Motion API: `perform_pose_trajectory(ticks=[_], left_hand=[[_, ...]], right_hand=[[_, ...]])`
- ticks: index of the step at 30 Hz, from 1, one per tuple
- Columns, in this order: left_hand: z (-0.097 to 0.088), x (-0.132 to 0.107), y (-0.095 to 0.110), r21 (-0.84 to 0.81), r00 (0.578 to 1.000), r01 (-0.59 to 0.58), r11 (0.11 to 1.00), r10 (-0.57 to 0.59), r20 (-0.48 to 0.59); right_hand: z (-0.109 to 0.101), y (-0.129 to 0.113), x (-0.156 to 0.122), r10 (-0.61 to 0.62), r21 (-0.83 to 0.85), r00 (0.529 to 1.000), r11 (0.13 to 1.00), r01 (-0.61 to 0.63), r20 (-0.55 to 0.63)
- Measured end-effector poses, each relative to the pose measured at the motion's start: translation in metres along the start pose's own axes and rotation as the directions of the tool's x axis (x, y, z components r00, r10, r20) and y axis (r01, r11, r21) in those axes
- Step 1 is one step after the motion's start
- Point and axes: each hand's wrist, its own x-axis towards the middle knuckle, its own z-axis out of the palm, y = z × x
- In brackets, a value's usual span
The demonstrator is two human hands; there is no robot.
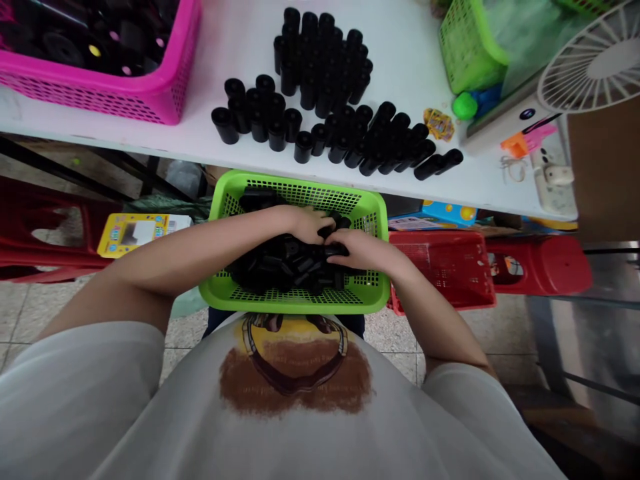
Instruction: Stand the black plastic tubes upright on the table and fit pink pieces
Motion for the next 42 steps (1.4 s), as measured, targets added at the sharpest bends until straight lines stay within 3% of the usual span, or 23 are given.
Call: perform_pose_trajectory(ticks=[3, 5, 8, 11, 13, 15, 17, 19, 21, 23, 26, 28, 31, 34, 38, 40, 42], left_hand=[[0.001, 0.0, 0.0, -0.036, 0.998, -0.02, 0.999, 0.018, -0.054], [0.001, 0.002, 0.001, -0.052, 0.997, -0.034, 0.998, 0.031, -0.068], [0.002, 0.005, 0.001, -0.075, 0.994, -0.042, 0.996, 0.034, -0.106], [0.003, -0.001, -0.001, -0.106, 0.979, -0.035, 0.994, 0.013, -0.204], [0.002, -0.01, -0.003, -0.191, 0.936, -0.094, 0.977, 0.021, -0.351], [0.002, -0.024, -0.004, -0.321, 0.846, -0.257, 0.912, 0.051, -0.531], [0.004, -0.04, 0.0, -0.435, 0.753, -0.436, 0.788, 0.055, -0.656], [0.01, -0.056, 0.009, -0.522, 0.716, -0.514, 0.681, 0.005, -0.698], [0.019, -0.071, 0.022, -0.62, 0.711, -0.525, 0.583, -0.099, -0.696], [0.031, -0.084, 0.037, -0.738, 0.737, -0.494, 0.459, -0.23, -0.636], [0.049, -0.098, 0.053, -0.892, 0.806, -0.394, 0.223, -0.382, -0.452], [0.059, -0.103, 0.058, -0.923, 0.824, -0.373, 0.096, -0.423, -0.378], [0.07, -0.105, 0.061, -0.9, 0.817, -0.436, -0.002, -0.42, -0.395], [0.074, -0.104, 0.06, -0.87, 0.793, -0.493, 0.001, -0.411, -0.45], [0.074, -0.104, 0.06, -0.85, 0.758, -0.515, 0.108, -0.405, -0.511], [0.073, -0.105, 0.059, -0.82, 0.716, -0.543, 0.183, -0.41, -0.565], [0.072, -0.107, 0.057, -0.767, 0.646, -0.575, 0.284, -0.417, -0.639]], right_hand=[[-0.004, 0.002, -0.018, 0.028, 0.165, 0.987, 0.986, -0.001, -0.16], [-0.008, 0.005, -0.03, 0.085, 0.341, 0.947, 0.94, 0.028, -0.311], [-0.009, 0.006, -0.039, 0.243, 0.544, 0.823, 0.834, 0.093, -0.513], [-0.003, -0.001, -0.039, 0.346, 0.612, 0.715, 0.777, 0.144, -0.607], [0.002, -0.01, -0.038, 0.375, 0.627, 0.66, 0.755, 0.19, -0.651], [0.008, -0.022, -0.038, 0.396, 0.643, 0.614, 0.725, 0.247, -0.682], [0.013, -0.036, -0.038, 0.414, 0.658, 0.589, 0.696, 0.286, -0.694], [0.019, -0.053, -0.039, 0.414, 0.669, 0.589, 0.674, 0.314, -0.694], [0.025, -0.069, -0.039, 0.396, 0.677, 0.604, 0.645, 0.353, -0.692], [0.03, -0.083, -0.038, 0.38, 0.679, 0.607, 0.621, 0.392, -0.698], [0.039, -0.098, -0.035, 0.365, 0.68, 0.618, 0.61, 0.407, -0.697], [0.045, -0.103, -0.032, 0.346, 0.69, 0.639, 0.588, 0.422, -0.687], [0.051, -0.105, -0.03, 0.323, 0.702, 0.659, 0.548, 0.456, -0.68], [0.053, -0.106, -0.03, 0.336, 0.71, 0.67, 0.568, 0.416, -0.662], [0.051, -0.107, -0.036, 0.37, 0.736, 0.694, 0.583, 0.344, -0.618], [0.051, -0.107, -0.039, 0.357, 0.738, 0.704, 0.575, 0.353, -0.615], [0.05, -0.106, -0.043, 0.339, 0.728, 0.703, 0.577, 0.37, -0.626]])
